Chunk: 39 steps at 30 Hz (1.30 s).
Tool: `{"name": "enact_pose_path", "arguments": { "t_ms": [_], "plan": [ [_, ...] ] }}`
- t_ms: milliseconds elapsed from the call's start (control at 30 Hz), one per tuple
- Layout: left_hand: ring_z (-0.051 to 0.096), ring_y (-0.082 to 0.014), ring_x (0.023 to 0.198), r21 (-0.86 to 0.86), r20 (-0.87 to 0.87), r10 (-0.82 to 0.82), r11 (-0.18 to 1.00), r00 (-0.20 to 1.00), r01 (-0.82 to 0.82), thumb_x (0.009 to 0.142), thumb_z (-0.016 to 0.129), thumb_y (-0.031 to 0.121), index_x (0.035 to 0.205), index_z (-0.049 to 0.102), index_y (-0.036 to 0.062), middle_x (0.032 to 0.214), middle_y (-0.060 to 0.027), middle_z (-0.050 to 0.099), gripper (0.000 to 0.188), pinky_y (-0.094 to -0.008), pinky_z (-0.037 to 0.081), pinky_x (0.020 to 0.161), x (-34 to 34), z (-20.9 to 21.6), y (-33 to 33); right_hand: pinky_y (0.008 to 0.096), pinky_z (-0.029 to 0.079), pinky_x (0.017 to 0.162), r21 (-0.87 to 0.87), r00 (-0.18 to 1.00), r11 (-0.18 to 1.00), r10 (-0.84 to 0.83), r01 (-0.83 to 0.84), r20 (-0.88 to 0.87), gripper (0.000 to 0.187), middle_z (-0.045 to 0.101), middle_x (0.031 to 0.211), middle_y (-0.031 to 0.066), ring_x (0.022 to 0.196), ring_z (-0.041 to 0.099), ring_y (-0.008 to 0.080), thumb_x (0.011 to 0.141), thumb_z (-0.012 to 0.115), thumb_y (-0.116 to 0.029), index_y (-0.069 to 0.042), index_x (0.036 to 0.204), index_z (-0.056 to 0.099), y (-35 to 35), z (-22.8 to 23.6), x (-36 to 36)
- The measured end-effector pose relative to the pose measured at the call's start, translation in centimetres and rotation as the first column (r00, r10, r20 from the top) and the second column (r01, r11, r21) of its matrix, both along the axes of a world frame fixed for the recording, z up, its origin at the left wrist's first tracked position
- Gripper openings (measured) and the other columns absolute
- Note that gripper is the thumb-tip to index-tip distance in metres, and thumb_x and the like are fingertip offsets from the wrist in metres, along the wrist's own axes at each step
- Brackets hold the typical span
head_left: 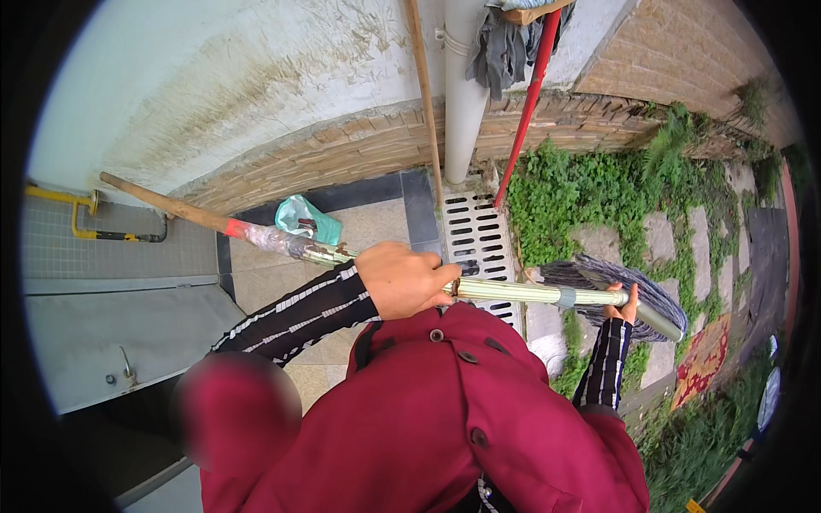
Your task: The person assembles a mop by attaching the mop head to the handle. They then pick up a broom and a bucket and walk outside.
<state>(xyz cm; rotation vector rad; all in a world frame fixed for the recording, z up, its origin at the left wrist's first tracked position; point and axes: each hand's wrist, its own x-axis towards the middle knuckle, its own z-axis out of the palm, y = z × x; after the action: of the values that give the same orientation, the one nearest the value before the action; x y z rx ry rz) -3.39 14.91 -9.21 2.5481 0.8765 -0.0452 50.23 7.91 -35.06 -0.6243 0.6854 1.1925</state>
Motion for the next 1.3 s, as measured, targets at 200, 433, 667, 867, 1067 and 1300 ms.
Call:
{"name": "enact_pose_path", "arguments": {
  "t_ms": [200, 433, 667, 867, 1067, 1300],
  "plan": [
    [0.061, -0.0311, 0.064, -0.06, -0.096, -0.014, 0.998, 0.995, 0.008, 0.087, 0.055, 0.04, 0.107, 0.053, 0.0128, 0.074, -0.0085, 0.06, 0.034, -0.0416, 0.048, 0.054, 0.9, 1.9, -0.2, 0.0347, 0.053, 0.063, -0.072, 1.0, 0.997, -0.011, 0.01, -0.012, 0.043, 0.057, 0.083, 0.0137, 0.074, 0.058, 0.0247, 0.076, 0.074, -0.011, 0.002, 0.104, 0.045, 0.7, -1.2, -0.7],
    [0.06, -0.0314, 0.059, -0.048, -0.102, -0.002, 0.999, 0.995, -0.003, 0.087, 0.055, 0.04, 0.103, 0.054, 0.0125, 0.071, -0.0081, 0.059, 0.032, -0.0407, 0.048, 0.052, 0.9, 2.8, -0.6, 0.0332, 0.053, 0.06, 0.017, 0.999, 1.0, -0.021, 0.022, -0.04, 0.037, 0.056, 0.078, 0.0115, 0.07, 0.058, 0.0226, 0.076, 0.071, -0.012, 0.002, 0.099, 0.044, 0.9, -1.4, -1.6],
    [0.059, -0.024, 0.054, 0.208, -0.024, -0.048, 0.977, 0.999, 0.052, 0.08, 0.062, 0.04, 0.096, 0.057, 0.0127, 0.065, -0.0042, 0.053, 0.033, -0.0348, 0.046, 0.052, 1.0, 3.9, -1.8, 0.03, 0.05, 0.058, 0.142, 0.98, 0.98, -0.113, 0.136, -0.161, 0.068, 0.05, 0.082, 0.0114, 0.065, 0.054, 0.0178, 0.076, 0.071, -0.014, 0.014, 0.118, 0.026, 0.8, 0.7, -2.5],
    [0.056, -0.0218, 0.055, 0.222, 0.054, -0.05, 0.974, 0.997, 0.037, 0.078, 0.065, 0.039, 0.096, 0.06, 0.0119, 0.065, -0.0027, 0.052, 0.033, -0.0335, 0.045, 0.053, 1.1, 4.4, -1.8, 0.0292, 0.049, 0.057, 0.307, 0.979, 0.93, -0.183, 0.203, -0.094, 0.088, 0.05, 0.083, 0.0109, 0.063, 0.052, 0.0169, 0.076, 0.071, -0.013, 0.016, 0.13, 0.009, 0.5, 2.0, -3.3],
    [0.056, -0.022, 0.06, 0.221, 0.1, -0.022, 0.975, 0.995, 0.0, 0.078, 0.065, 0.039, 0.094, 0.06, 0.0126, 0.066, -0.0034, 0.051, 0.031, -0.0326, 0.043, 0.056, 1.1, 4.3, -1.8, 0.0301, 0.048, 0.06, 0.438, 0.955, 0.849, -0.24, 0.294, -0.176, 0.085, 0.048, 0.082, 0.008, 0.064, 0.05, 0.0163, 0.076, 0.071, -0.015, 0.016, 0.131, 0.013, 0.5, 3.4, -3.8],
    [0.055, -0.0245, 0.06, 0.194, 0.063, 0.007, 0.981, 0.998, -0.019, 0.076, 0.068, 0.036, 0.086, 0.061, 0.0103, 0.068, -0.005, 0.052, 0.029, -0.0356, 0.041, 0.056, 1.1, 3.5, -1.4, 0.026, 0.047, 0.054, 0.469, 0.948, 0.825, -0.289, 0.316, -0.13, 0.07, 0.05, 0.079, 0.0074, 0.061, 0.05, 0.0129, 0.076, 0.073, -0.021, 0.019, 0.116, 0.033, 1.2, 5.9, -5.1]
  ]
}}
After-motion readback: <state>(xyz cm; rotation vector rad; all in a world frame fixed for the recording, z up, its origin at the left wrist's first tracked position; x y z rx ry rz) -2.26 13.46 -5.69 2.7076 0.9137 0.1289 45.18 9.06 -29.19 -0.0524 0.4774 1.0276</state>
